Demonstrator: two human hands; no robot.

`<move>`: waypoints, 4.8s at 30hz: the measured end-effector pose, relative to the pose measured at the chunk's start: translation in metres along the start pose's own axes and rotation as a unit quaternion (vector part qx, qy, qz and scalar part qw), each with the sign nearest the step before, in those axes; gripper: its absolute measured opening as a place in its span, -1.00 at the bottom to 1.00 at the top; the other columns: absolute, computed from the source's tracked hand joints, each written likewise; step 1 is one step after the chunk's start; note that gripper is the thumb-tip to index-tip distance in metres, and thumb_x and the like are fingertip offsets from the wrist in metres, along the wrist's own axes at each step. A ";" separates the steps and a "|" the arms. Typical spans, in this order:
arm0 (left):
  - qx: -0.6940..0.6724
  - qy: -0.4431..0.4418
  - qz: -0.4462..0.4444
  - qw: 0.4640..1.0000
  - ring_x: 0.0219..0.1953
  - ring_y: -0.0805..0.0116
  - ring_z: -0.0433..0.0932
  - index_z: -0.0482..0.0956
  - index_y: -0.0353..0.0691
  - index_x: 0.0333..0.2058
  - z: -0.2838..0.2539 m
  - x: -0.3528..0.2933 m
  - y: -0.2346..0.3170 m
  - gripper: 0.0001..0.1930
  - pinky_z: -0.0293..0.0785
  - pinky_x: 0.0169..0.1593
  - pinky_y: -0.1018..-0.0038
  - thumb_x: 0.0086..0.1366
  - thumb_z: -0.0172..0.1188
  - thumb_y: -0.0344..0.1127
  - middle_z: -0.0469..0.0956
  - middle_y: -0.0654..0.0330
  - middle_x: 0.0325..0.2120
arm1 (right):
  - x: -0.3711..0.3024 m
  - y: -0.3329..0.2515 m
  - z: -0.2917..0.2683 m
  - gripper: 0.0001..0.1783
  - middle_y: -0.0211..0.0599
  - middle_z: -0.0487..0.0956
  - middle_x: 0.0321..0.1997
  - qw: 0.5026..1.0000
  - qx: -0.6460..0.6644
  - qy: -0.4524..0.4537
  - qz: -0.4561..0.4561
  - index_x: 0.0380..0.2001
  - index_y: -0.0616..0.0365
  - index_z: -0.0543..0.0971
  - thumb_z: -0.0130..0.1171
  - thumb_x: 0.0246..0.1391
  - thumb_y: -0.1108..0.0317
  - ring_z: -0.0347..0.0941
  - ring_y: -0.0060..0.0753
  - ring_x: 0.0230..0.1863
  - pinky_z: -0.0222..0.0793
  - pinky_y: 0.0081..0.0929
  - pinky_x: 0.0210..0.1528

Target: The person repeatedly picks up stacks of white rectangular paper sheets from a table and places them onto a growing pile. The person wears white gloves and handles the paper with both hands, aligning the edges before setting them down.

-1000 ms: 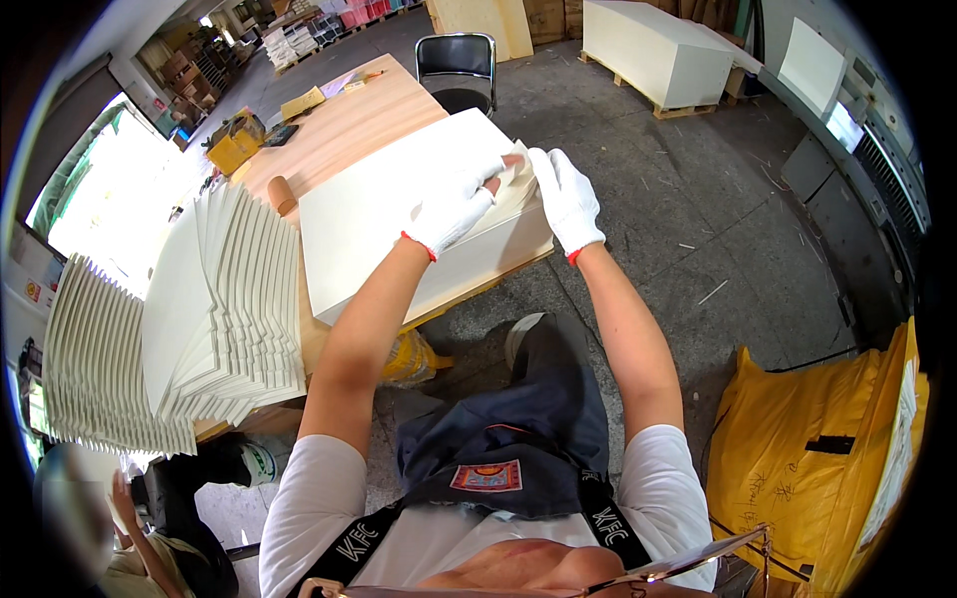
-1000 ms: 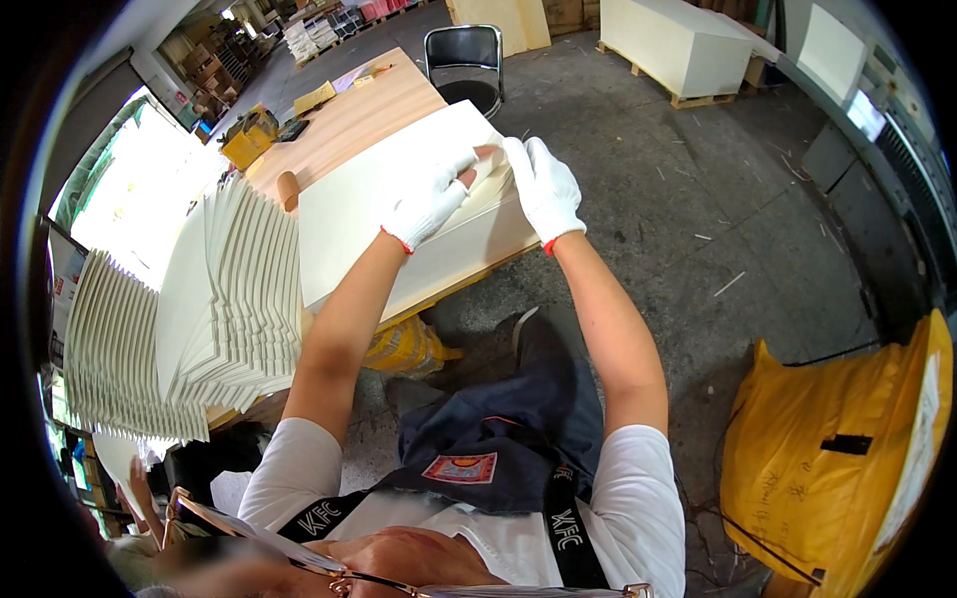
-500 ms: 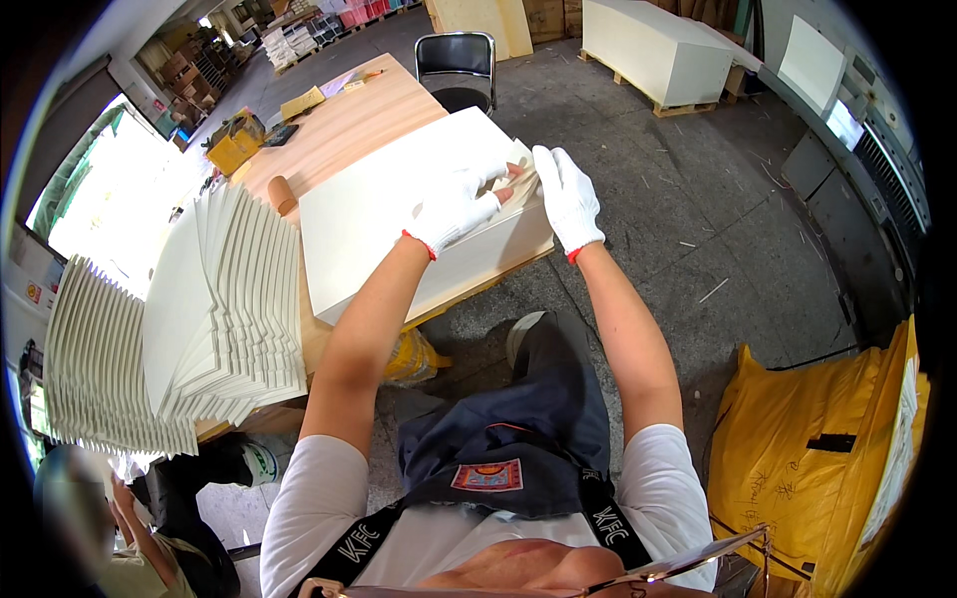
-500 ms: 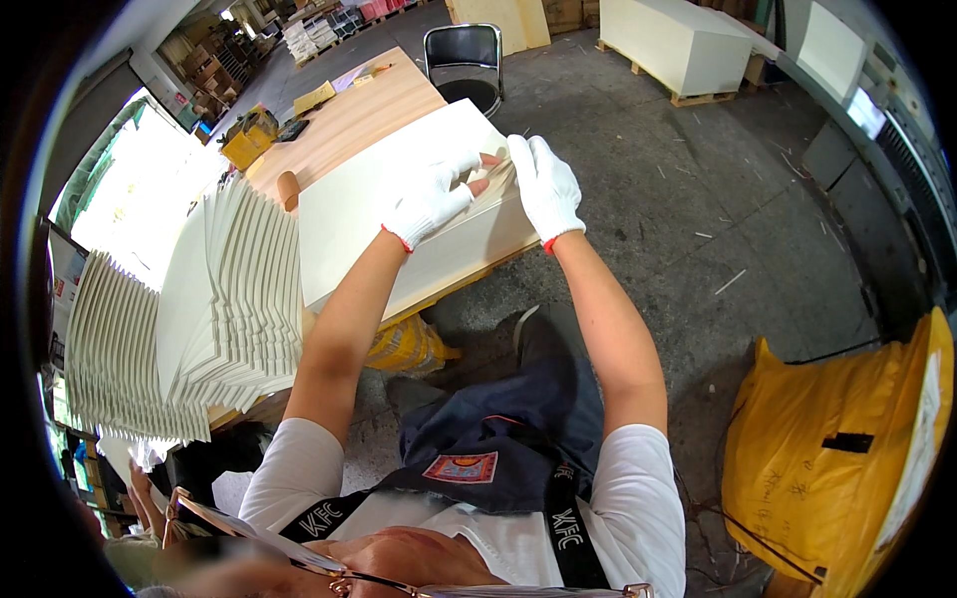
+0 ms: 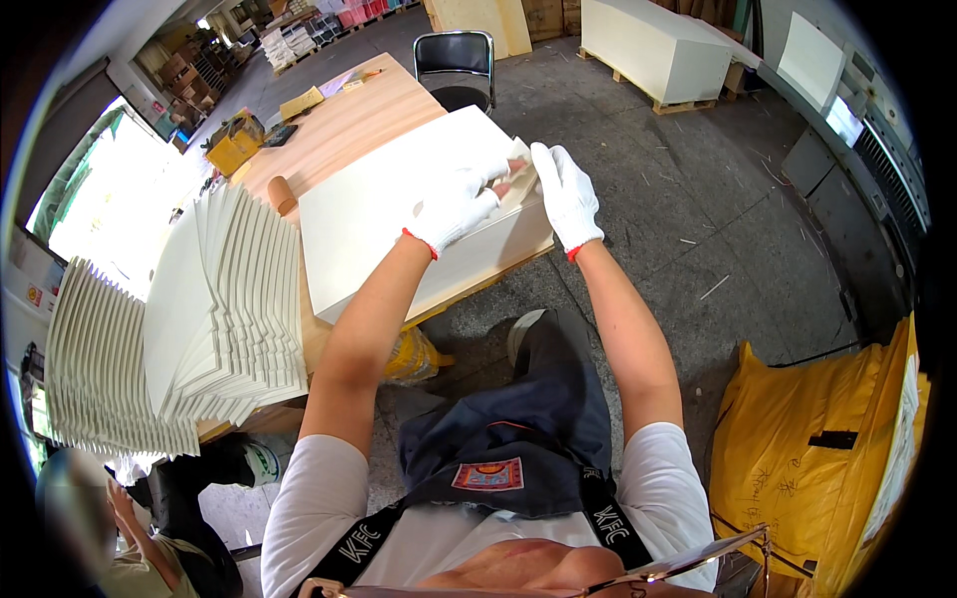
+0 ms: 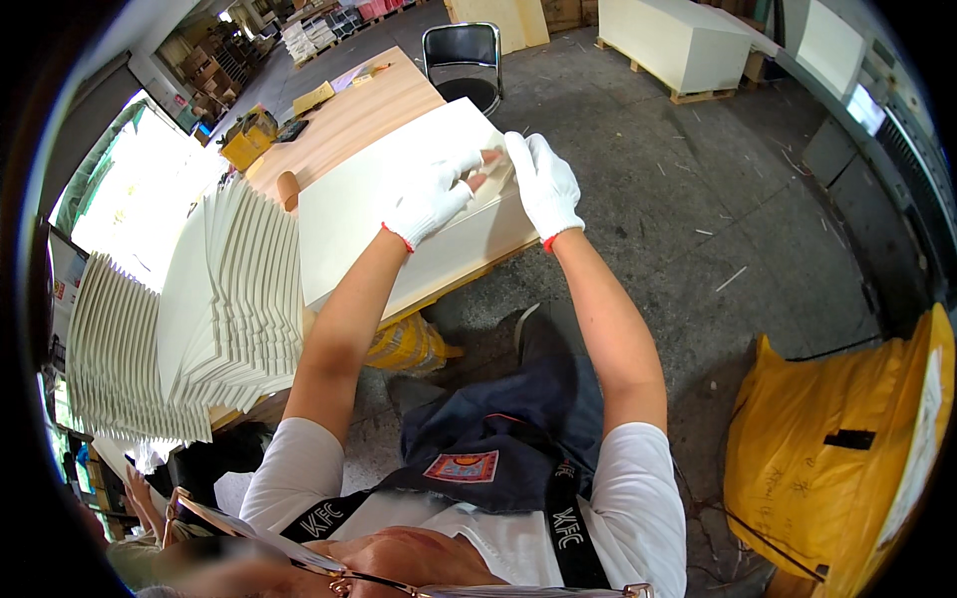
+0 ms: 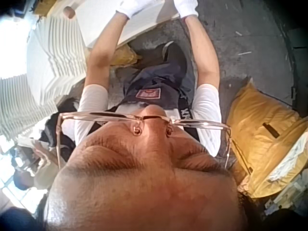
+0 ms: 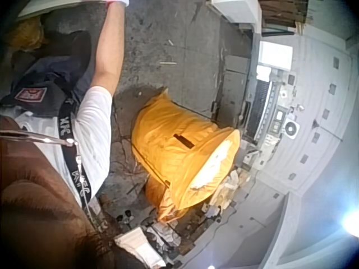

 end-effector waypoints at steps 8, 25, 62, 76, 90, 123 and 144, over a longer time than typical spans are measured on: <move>0.035 -0.048 -0.060 0.996 -0.16 0.13 0.65 0.58 0.10 0.10 -0.004 0.000 0.013 -0.66 0.51 -0.03 0.31 0.37 0.16 -0.11 0.67 0.05 -0.17 | 0.002 0.014 0.005 -0.44 0.05 0.56 -0.37 1.000 0.008 0.019 0.004 -0.30 0.09 0.46 -0.11 0.36 -0.23 0.51 0.26 -0.24 0.32 0.03 -0.23; 0.154 0.022 0.094 0.983 -0.20 0.07 0.66 0.51 0.14 0.19 0.000 -0.012 0.022 -0.51 0.59 -0.09 0.24 0.25 0.13 -0.33 0.65 0.11 -0.16 | 0.001 0.010 -0.042 -0.33 -0.03 0.67 -0.27 0.969 -0.212 -0.114 0.046 -0.20 0.07 0.60 -0.08 0.26 -0.35 0.60 0.10 -0.20 0.42 -0.09 -0.13; 0.027 -0.027 -0.013 0.999 -0.05 0.09 0.64 0.59 0.11 0.13 0.002 0.008 -0.005 -0.63 0.50 0.07 0.28 0.35 0.20 -0.18 0.66 0.04 -0.05 | -0.002 0.012 -0.002 -0.41 0.09 0.64 -0.31 0.995 -0.091 -0.020 -0.017 -0.18 0.05 0.50 -0.26 0.39 -0.24 0.57 0.24 -0.22 0.39 0.08 -0.18; 0.032 -0.006 -0.021 0.999 -0.05 0.05 0.63 0.58 0.11 0.13 0.003 0.005 0.004 -0.65 0.50 0.07 0.27 0.40 0.10 -0.17 0.66 0.07 -0.08 | -0.003 0.014 0.000 -0.41 0.11 0.64 -0.30 0.996 -0.088 -0.015 -0.006 -0.18 0.05 0.51 -0.27 0.39 -0.23 0.58 0.24 -0.21 0.40 0.07 -0.17; 0.040 -0.051 -0.047 0.997 -0.08 0.06 0.64 0.58 0.11 0.13 0.003 0.006 0.005 -0.61 0.51 0.02 0.27 0.35 0.18 -0.09 0.67 0.08 -0.10 | -0.003 0.014 0.001 -0.41 0.11 0.62 -0.32 0.998 -0.064 -0.007 0.005 -0.21 0.05 0.50 -0.26 0.38 -0.24 0.57 0.23 -0.22 0.39 0.06 -0.17; 0.042 -0.028 -0.015 0.999 -0.18 0.18 0.63 0.62 0.02 0.02 0.000 0.007 0.004 -0.72 0.50 -0.03 0.34 0.46 -0.01 -0.24 0.66 0.05 -0.24 | -0.002 0.012 -0.005 -0.45 -0.01 0.56 -0.38 0.999 -0.002 -0.031 0.043 -0.33 0.13 0.53 -0.05 0.30 -0.19 0.50 0.13 -0.29 0.34 -0.08 -0.21; 0.077 0.008 0.069 0.995 -0.09 0.11 0.65 0.59 0.08 0.09 0.005 -0.002 0.007 -0.59 0.55 0.04 0.31 0.24 0.25 -0.27 0.66 0.07 -0.06 | -0.008 0.012 -0.014 -0.41 -0.05 0.62 -0.34 0.999 -0.012 -0.004 0.039 -0.31 0.09 0.55 -0.09 0.31 -0.25 0.57 0.10 -0.22 0.36 -0.10 -0.18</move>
Point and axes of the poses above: each hand's wrist, its own x-axis towards the middle knuckle, its own z-axis out of the palm, y = z × x, the point moved 1 cm from there along x, towards the middle knuckle
